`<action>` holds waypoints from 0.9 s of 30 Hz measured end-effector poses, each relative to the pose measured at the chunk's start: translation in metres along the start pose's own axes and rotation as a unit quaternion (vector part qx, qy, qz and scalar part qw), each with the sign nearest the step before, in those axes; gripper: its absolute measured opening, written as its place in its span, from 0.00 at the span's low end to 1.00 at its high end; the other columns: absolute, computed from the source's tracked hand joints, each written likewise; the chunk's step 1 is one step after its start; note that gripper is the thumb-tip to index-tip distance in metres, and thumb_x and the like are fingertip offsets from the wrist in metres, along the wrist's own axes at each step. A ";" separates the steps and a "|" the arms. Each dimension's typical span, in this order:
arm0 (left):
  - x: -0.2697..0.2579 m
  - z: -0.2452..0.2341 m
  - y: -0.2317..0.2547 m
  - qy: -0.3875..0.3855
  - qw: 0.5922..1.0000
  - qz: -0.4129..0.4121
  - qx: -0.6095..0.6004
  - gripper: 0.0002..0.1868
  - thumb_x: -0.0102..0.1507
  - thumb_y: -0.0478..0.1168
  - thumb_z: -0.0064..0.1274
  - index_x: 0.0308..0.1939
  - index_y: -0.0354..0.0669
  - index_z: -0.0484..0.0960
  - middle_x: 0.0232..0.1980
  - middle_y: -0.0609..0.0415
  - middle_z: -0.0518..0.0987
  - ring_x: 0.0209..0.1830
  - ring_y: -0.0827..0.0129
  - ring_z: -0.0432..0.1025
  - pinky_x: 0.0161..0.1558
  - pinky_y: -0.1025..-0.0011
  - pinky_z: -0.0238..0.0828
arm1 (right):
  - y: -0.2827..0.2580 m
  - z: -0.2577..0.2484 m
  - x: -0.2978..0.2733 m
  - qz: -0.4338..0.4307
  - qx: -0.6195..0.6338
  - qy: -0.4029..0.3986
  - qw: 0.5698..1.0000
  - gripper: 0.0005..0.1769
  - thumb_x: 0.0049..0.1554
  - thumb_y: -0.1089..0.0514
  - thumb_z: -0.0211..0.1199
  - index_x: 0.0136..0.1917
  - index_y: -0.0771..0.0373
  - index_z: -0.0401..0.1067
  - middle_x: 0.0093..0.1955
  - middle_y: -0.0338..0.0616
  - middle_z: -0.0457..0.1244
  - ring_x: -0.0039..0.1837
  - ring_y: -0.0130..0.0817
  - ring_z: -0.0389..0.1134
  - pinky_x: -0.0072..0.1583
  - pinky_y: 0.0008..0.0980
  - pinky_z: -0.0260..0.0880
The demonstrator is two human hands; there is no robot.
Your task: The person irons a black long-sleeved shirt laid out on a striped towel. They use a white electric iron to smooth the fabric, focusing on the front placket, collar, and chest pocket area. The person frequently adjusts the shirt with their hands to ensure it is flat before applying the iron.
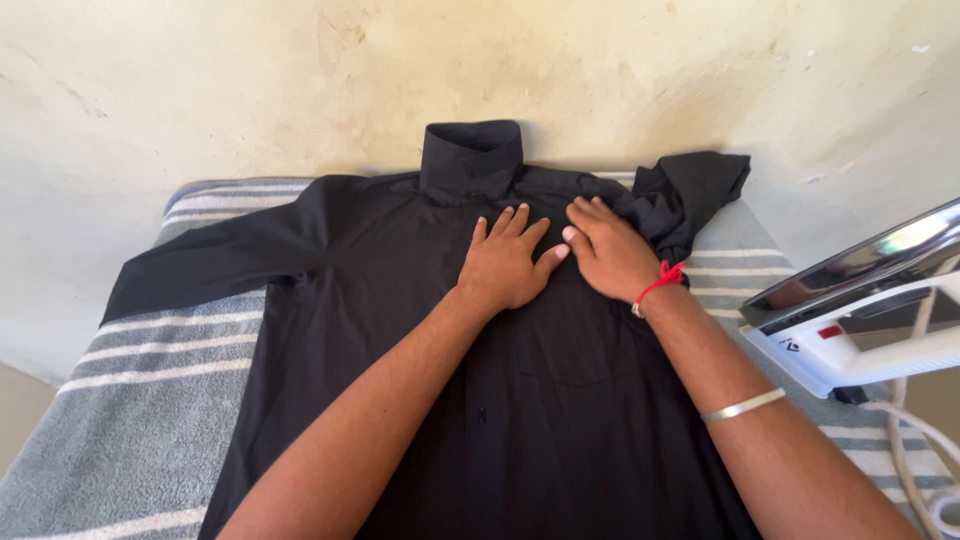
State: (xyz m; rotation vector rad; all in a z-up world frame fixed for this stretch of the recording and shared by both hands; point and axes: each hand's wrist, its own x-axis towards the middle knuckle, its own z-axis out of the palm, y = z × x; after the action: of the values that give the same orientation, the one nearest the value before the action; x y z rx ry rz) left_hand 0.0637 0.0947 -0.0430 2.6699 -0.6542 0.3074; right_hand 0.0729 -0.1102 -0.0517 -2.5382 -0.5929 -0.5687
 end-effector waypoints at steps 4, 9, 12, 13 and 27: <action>0.001 0.001 -0.003 -0.007 1.000 0.010 0.023 0.34 0.68 0.59 0.37 0.76 0.52 0.63 0.81 0.45 0.54 0.82 0.53 0.45 0.76 0.44 0.36 | -0.037 -0.005 -0.016 0.000 0.064 -0.038 0.997 0.27 0.66 0.50 0.51 0.73 0.67 0.65 0.79 0.56 0.56 0.83 0.51 0.50 0.78 0.48 0.46; 0.002 0.000 -0.001 -0.024 0.999 -0.003 0.021 0.34 0.69 0.60 0.37 0.76 0.53 0.62 0.82 0.45 0.52 0.83 0.52 0.43 0.77 0.43 0.35 | -0.092 -0.040 -0.078 -0.036 -0.018 -0.140 0.989 0.45 0.63 0.36 0.52 0.78 0.73 0.51 0.82 0.60 0.46 0.84 0.53 0.41 0.77 0.54 0.38; 0.001 -0.003 0.003 -0.030 0.999 -0.012 0.014 0.35 0.68 0.62 0.37 0.76 0.53 0.62 0.82 0.45 0.51 0.83 0.52 0.42 0.76 0.44 0.34 | -0.100 -0.050 -0.093 -0.018 -0.122 -0.172 0.977 0.52 0.60 0.30 0.52 0.79 0.71 0.47 0.83 0.60 0.42 0.84 0.52 0.38 0.76 0.54 0.38; 0.001 -0.005 0.001 -0.032 0.999 -0.013 0.016 0.35 0.68 0.62 0.37 0.76 0.53 0.61 0.82 0.45 0.51 0.83 0.52 0.42 0.76 0.44 0.34 | -0.097 -0.050 -0.090 0.016 -0.137 -0.172 0.975 0.53 0.59 0.28 0.51 0.79 0.70 0.47 0.83 0.59 0.41 0.84 0.51 0.37 0.76 0.53 0.39; 0.015 -0.003 0.007 0.005 0.999 0.047 -0.012 0.40 0.65 0.70 0.38 0.73 0.51 0.68 0.80 0.45 0.59 0.81 0.52 0.50 0.76 0.46 0.43 | -0.070 -0.053 -0.084 0.112 -0.175 -0.164 0.964 0.57 0.57 0.21 0.46 0.80 0.67 0.45 0.84 0.57 0.39 0.85 0.48 0.35 0.78 0.50 0.35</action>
State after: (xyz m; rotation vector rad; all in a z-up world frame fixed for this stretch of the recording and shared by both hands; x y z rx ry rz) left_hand 0.0730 0.0837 -0.0338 2.6184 -0.7773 0.3372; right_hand -0.0455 -0.1075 -0.0253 -3.0141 -0.3244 -0.1806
